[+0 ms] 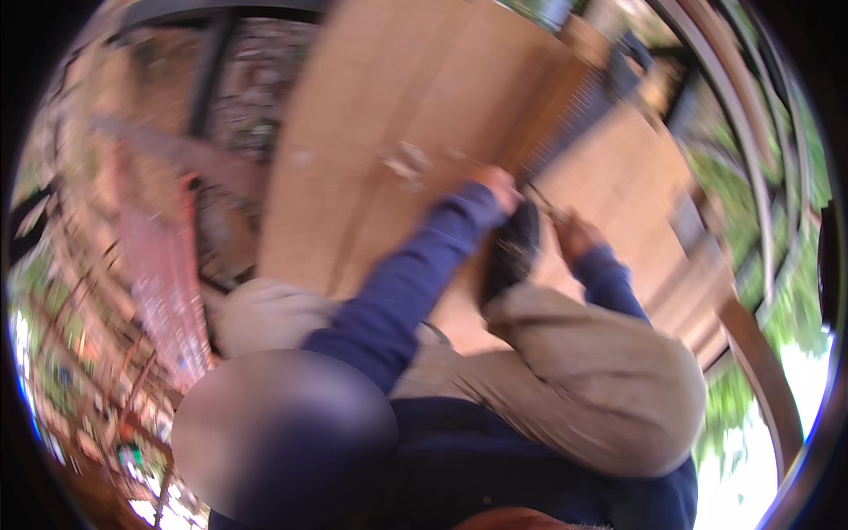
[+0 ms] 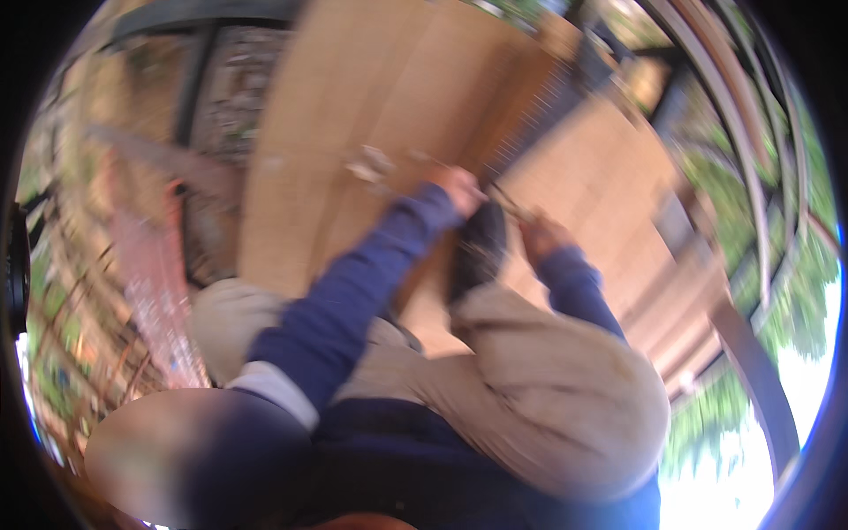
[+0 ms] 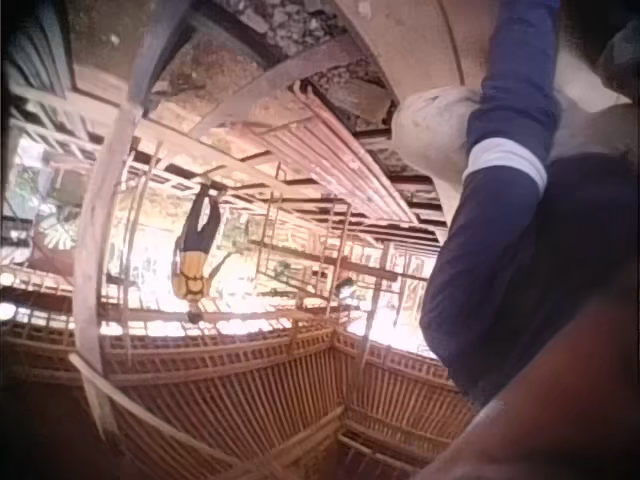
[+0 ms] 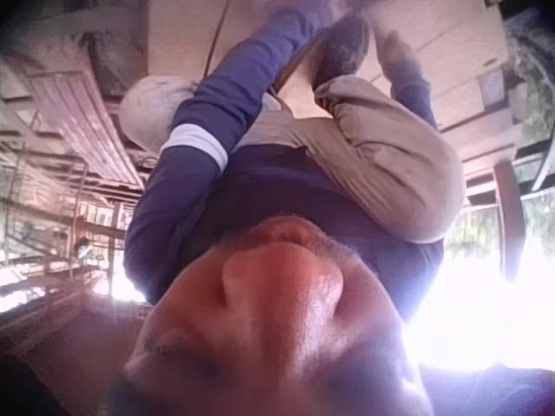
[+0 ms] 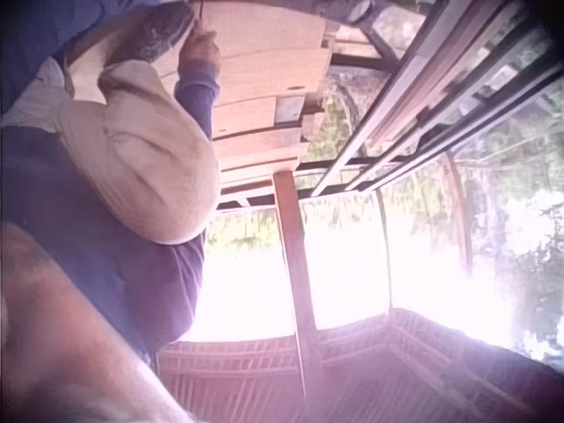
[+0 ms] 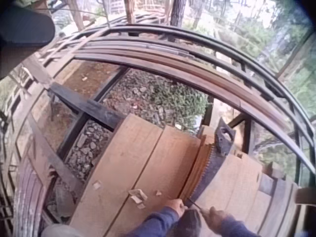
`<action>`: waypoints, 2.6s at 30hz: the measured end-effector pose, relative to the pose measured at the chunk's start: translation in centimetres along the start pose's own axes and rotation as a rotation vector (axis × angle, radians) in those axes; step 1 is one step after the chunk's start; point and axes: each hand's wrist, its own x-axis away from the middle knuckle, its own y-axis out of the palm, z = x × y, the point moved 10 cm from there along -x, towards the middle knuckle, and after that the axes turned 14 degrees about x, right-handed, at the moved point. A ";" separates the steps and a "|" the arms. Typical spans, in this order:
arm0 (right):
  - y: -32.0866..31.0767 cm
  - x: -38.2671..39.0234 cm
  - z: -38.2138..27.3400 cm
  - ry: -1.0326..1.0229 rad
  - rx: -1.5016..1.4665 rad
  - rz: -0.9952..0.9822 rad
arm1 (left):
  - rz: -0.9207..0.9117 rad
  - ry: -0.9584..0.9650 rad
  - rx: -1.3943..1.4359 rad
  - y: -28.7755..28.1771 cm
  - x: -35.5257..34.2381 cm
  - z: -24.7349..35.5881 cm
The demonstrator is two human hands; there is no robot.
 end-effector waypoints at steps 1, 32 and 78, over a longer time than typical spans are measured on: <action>2.7 -1.3 2.1 0.005 0.142 -0.098 | -0.012 0.059 -0.218 0.8 0.1 2.4; -1.1 6.6 2.7 0.273 -0.216 0.145 | 0.130 0.037 0.140 0.9 1.7 -2.1; -7.3 0.7 -0.4 0.153 -0.251 0.202 | 0.192 -0.050 -0.084 0.5 0.0 2.0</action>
